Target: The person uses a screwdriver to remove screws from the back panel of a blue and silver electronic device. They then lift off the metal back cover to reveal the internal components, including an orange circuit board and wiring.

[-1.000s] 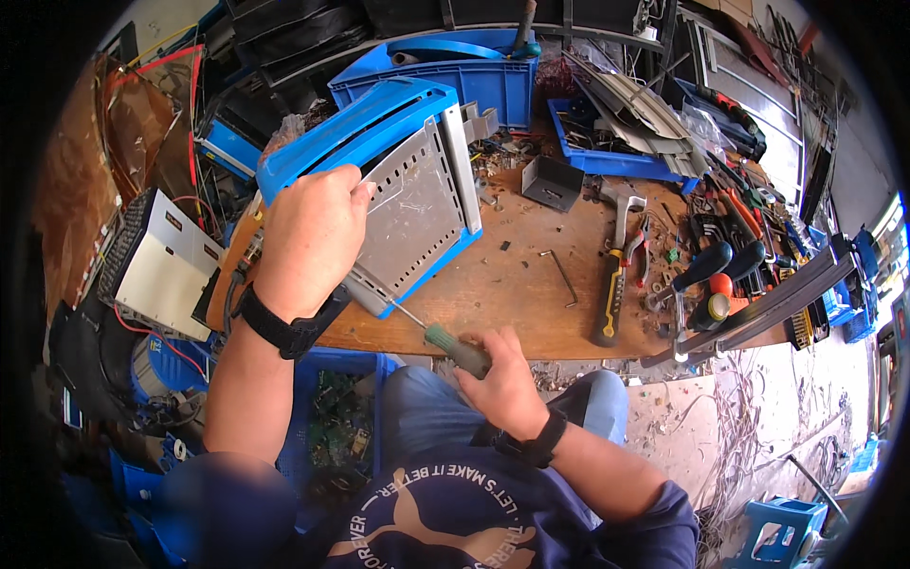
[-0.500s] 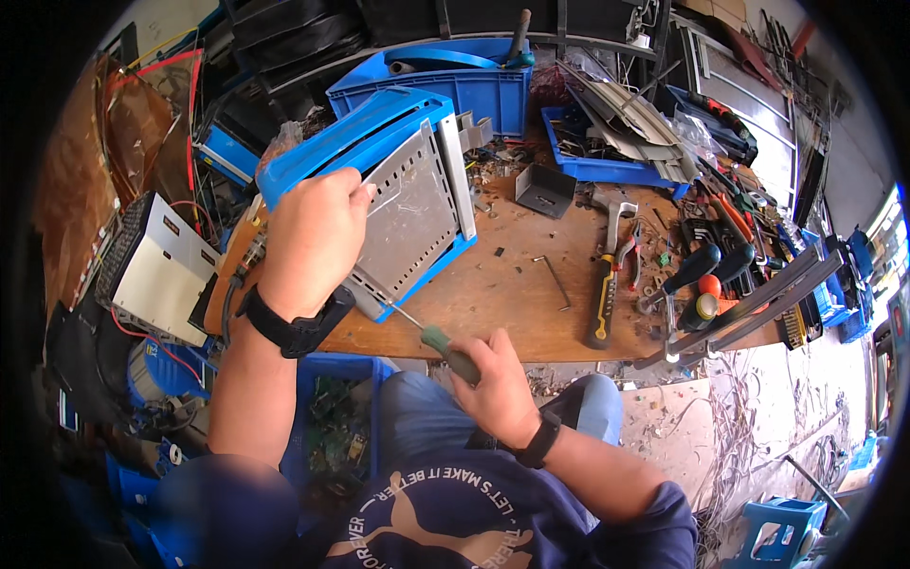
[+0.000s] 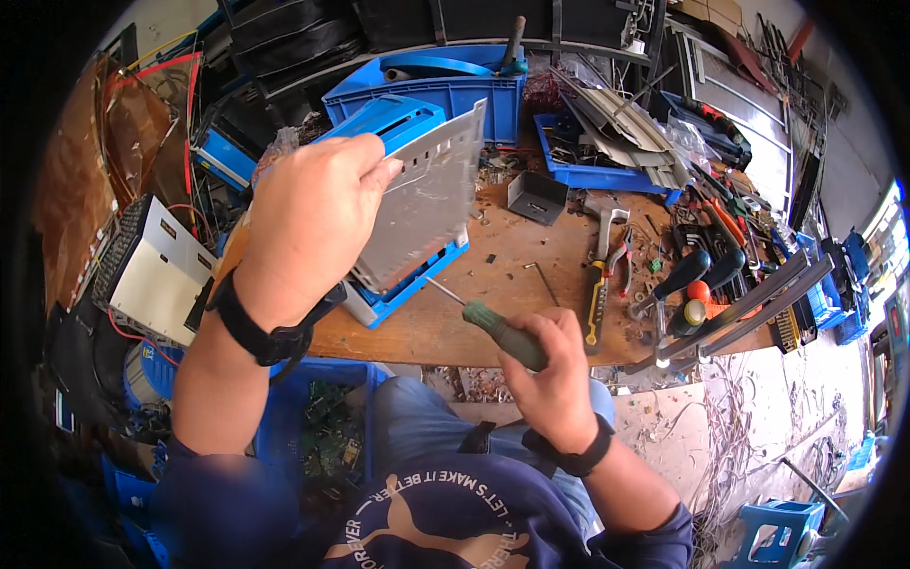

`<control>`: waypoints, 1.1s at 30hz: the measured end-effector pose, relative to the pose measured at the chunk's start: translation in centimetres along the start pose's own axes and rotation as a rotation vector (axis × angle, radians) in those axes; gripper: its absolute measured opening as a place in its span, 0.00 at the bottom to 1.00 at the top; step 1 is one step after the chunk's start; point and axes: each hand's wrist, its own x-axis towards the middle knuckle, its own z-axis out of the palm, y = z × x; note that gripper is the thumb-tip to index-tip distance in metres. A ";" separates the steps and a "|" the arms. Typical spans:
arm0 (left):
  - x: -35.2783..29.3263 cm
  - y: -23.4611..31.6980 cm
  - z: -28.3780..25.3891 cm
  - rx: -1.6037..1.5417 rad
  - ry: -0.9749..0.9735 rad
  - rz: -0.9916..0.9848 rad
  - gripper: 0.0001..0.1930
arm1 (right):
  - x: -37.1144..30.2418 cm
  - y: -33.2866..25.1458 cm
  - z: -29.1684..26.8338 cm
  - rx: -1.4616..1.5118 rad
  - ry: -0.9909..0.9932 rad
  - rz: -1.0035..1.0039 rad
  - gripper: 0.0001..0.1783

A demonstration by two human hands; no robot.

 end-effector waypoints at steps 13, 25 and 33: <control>6.1 3.7 7.4 -0.061 0.241 0.384 0.06 | 0.7 3.1 -2.6 -0.062 0.197 0.116 0.19; -5.2 8.0 11.6 -0.058 0.008 0.542 0.05 | -0.3 8.7 -1.8 0.206 0.265 0.371 0.19; -8.0 7.5 12.0 -0.035 -0.177 0.369 0.04 | -0.4 6.0 -1.1 -0.095 0.216 0.206 0.18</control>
